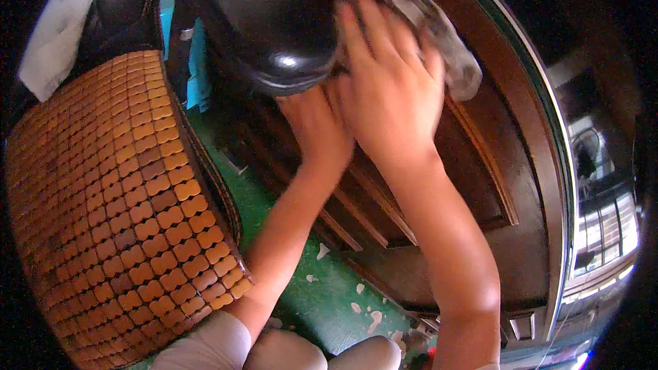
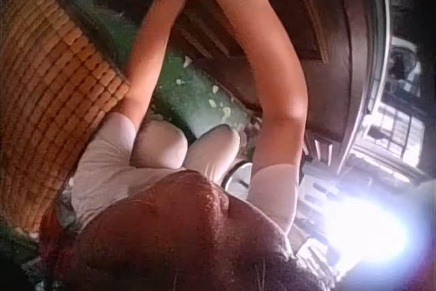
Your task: The person wipes the seats and backs of several chairs with a cloth, then moves to a wooden cabinet to clean its glass top and side panels. The person continues by wiping the front drawers and the lower frame of the cabinet, finishing with a wipe of a nearby woven mat.
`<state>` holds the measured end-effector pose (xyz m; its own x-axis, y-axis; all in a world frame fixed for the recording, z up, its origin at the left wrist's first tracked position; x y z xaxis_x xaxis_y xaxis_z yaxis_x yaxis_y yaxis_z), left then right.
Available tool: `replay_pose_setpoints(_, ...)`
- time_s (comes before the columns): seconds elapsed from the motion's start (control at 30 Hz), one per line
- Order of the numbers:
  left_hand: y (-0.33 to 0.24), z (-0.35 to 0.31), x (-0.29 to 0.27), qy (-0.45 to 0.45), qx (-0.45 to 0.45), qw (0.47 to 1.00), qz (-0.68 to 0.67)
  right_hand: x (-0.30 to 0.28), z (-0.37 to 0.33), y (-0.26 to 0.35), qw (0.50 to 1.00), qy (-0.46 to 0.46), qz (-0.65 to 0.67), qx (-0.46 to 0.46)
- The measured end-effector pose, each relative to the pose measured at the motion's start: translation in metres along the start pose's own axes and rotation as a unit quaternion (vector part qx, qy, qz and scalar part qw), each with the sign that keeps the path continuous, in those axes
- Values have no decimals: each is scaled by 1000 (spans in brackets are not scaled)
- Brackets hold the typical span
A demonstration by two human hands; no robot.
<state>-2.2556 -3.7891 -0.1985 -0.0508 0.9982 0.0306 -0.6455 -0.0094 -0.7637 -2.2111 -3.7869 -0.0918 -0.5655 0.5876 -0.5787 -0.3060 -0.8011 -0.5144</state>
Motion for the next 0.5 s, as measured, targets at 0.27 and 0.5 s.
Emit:
replay_pose_setpoints(0.27,98,-14,17,106,-103,989,-20,67,14,92,986,-61,102,-114)
replay_pose_setpoints(0.5,113,-51,-13,32,-64,993,98,121,-18,81,984,154,78,-43)
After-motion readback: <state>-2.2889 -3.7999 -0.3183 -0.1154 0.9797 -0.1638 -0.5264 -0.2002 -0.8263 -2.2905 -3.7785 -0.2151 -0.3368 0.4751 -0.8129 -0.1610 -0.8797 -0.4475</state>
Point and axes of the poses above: each hand's wrist, its own z-axis towards the middle knuckle, its own x-axis out of the palm, y = z × x, the point moved 10 cm from there along z, towards the middle knuckle, and after that the axes turned 10 degrees about z, right-handed, at the moved point
